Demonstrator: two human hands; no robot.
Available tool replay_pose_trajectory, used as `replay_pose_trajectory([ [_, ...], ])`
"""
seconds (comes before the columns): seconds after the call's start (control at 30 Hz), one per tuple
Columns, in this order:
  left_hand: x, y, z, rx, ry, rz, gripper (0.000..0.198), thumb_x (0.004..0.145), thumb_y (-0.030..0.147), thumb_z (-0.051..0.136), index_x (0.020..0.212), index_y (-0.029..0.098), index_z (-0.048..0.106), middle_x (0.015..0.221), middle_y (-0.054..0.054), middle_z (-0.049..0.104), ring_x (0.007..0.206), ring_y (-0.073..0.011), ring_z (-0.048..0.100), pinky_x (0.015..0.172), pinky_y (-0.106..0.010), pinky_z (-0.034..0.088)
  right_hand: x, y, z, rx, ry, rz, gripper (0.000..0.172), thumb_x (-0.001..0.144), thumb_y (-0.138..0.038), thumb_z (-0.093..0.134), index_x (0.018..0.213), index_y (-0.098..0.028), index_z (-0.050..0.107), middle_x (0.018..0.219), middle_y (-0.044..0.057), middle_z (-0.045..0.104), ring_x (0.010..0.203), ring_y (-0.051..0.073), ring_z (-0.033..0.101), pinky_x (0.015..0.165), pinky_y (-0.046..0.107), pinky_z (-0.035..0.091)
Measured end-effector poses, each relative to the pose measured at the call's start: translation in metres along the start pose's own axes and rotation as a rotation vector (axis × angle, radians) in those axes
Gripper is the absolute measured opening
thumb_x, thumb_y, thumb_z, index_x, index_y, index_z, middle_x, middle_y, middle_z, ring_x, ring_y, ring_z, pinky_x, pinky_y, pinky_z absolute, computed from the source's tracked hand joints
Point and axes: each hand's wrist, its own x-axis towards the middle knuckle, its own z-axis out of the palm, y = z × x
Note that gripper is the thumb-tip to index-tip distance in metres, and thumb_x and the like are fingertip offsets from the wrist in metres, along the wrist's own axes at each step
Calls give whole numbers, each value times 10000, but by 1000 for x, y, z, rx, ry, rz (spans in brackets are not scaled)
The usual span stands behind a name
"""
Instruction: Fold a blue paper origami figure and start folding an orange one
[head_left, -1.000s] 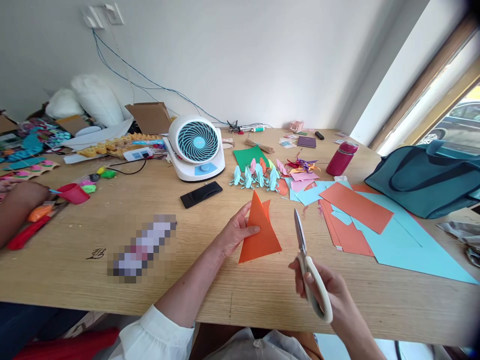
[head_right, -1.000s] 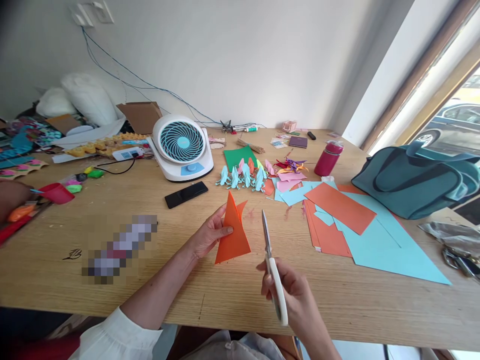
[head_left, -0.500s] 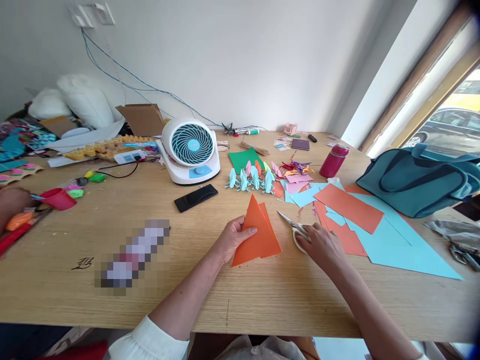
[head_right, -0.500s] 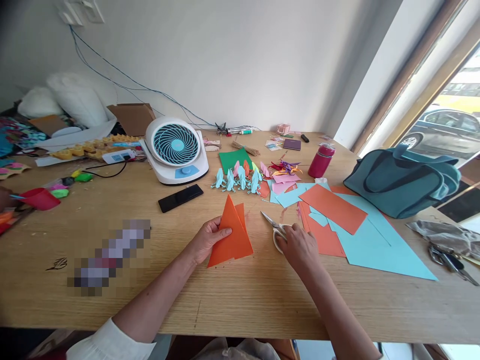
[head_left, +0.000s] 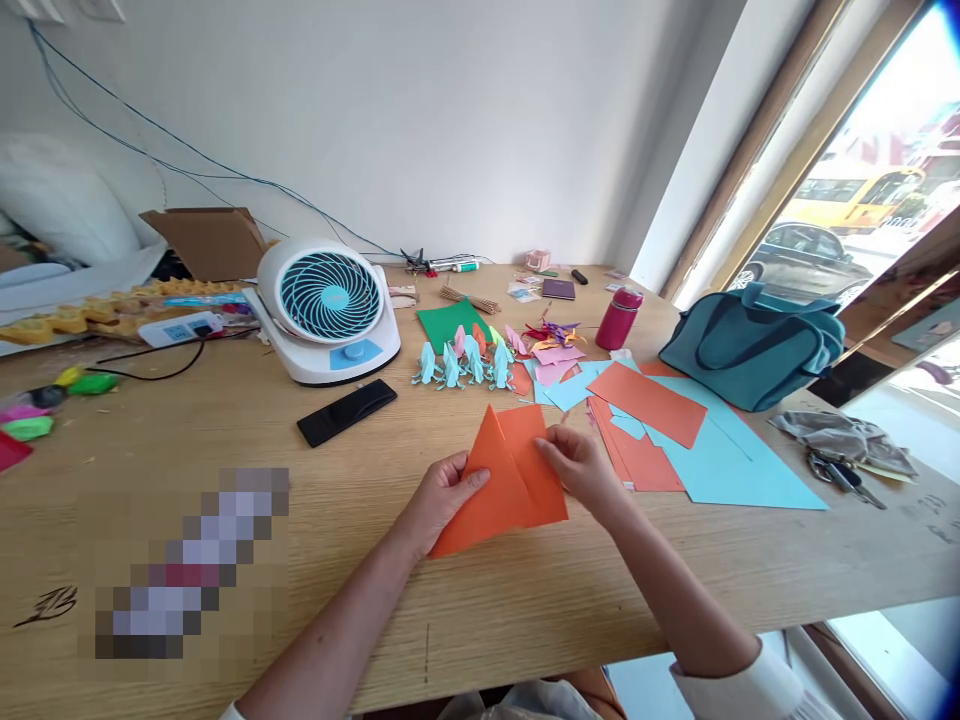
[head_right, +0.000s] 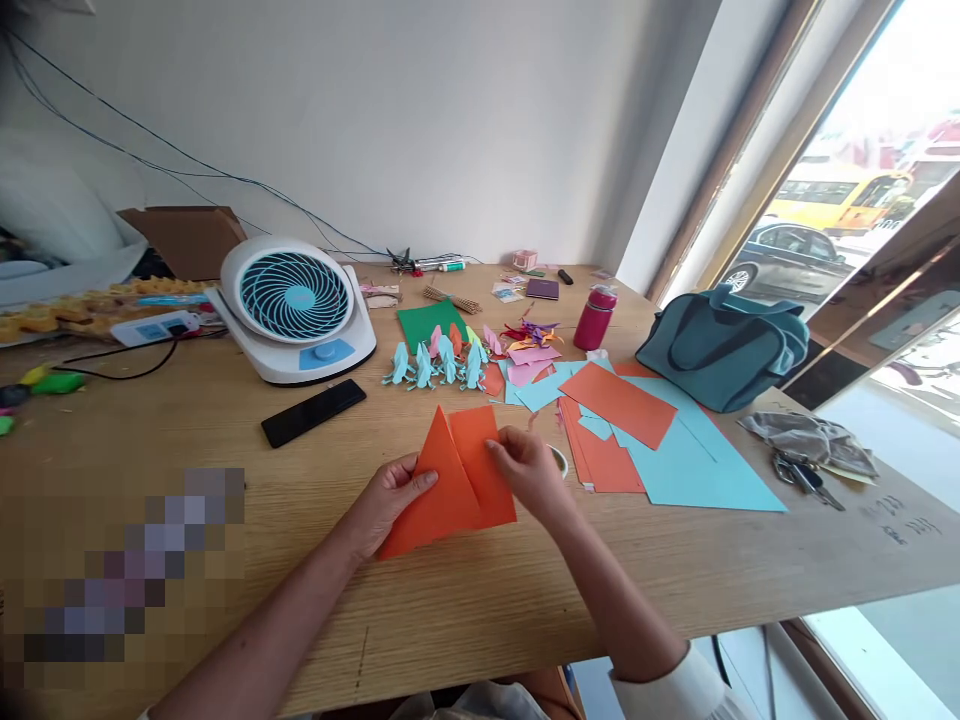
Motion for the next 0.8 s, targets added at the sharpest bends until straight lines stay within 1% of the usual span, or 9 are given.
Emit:
replay_pose_trajectory([
  [0.1,2,1,-2,-68,62,-15,363,733,400,820,983,156,723,929,-70,768,754,-177,712,719,-256,540,2,14,-41,-47,115,41,384,795,-563,610,688,-211,500,603,-40,484,553,119,430,487,239,327],
  [0.2,6,1,-6,-150,168,-20,294,727,354,827,921,157,728,892,-68,772,745,-174,716,696,-246,543,11,32,-83,-84,200,103,349,747,-539,646,735,-199,568,643,-19,564,568,135,485,497,253,366],
  [0.27,9,1,-10,-203,245,-34,233,735,310,817,892,161,731,886,-73,775,750,-180,721,688,-253,548,23,43,-103,-103,237,151,335,746,-516,652,765,-185,600,664,-3,600,568,141,512,486,255,381],
  [0.33,12,0,-12,-255,308,-54,160,753,260,794,867,165,733,882,-75,778,747,-180,723,684,-257,554,42,52,-113,-121,246,187,307,781,-471,657,812,-166,640,713,15,638,608,150,560,508,255,426],
  [0.47,14,-1,-15,-318,345,-80,68,769,185,761,828,165,733,826,-59,774,700,-164,719,647,-239,560,102,59,-104,-158,194,231,244,925,-363,630,1012,-136,654,949,41,674,793,161,647,686,312,551],
  [0.57,14,-2,-17,-336,341,-78,93,773,162,751,865,156,738,842,-64,775,714,-160,726,653,-226,566,156,58,-85,-192,191,235,308,947,-355,617,1178,-152,616,1164,74,642,966,212,652,809,396,569],
  [0.63,14,-2,-19,-342,338,-71,116,770,158,751,885,150,737,869,-75,777,741,-163,733,668,-222,567,186,56,-75,-218,215,226,335,942,-349,623,1218,-159,604,1225,85,622,1016,229,641,838,417,564],
  [0.73,14,-3,-22,-352,315,-63,162,755,168,764,914,151,734,905,-83,777,789,-180,740,705,-237,573,211,51,-67,-251,285,176,337,944,-347,622,1229,-168,598,1245,88,612,1044,235,633,862,432,556],
  [0.8,14,-3,-23,-354,298,-56,203,745,186,777,940,155,730,931,-85,776,824,-192,741,737,-254,573,211,45,-65,-263,348,115,332,941,-335,626,1225,-165,596,1236,92,614,1053,235,630,884,447,546],
])
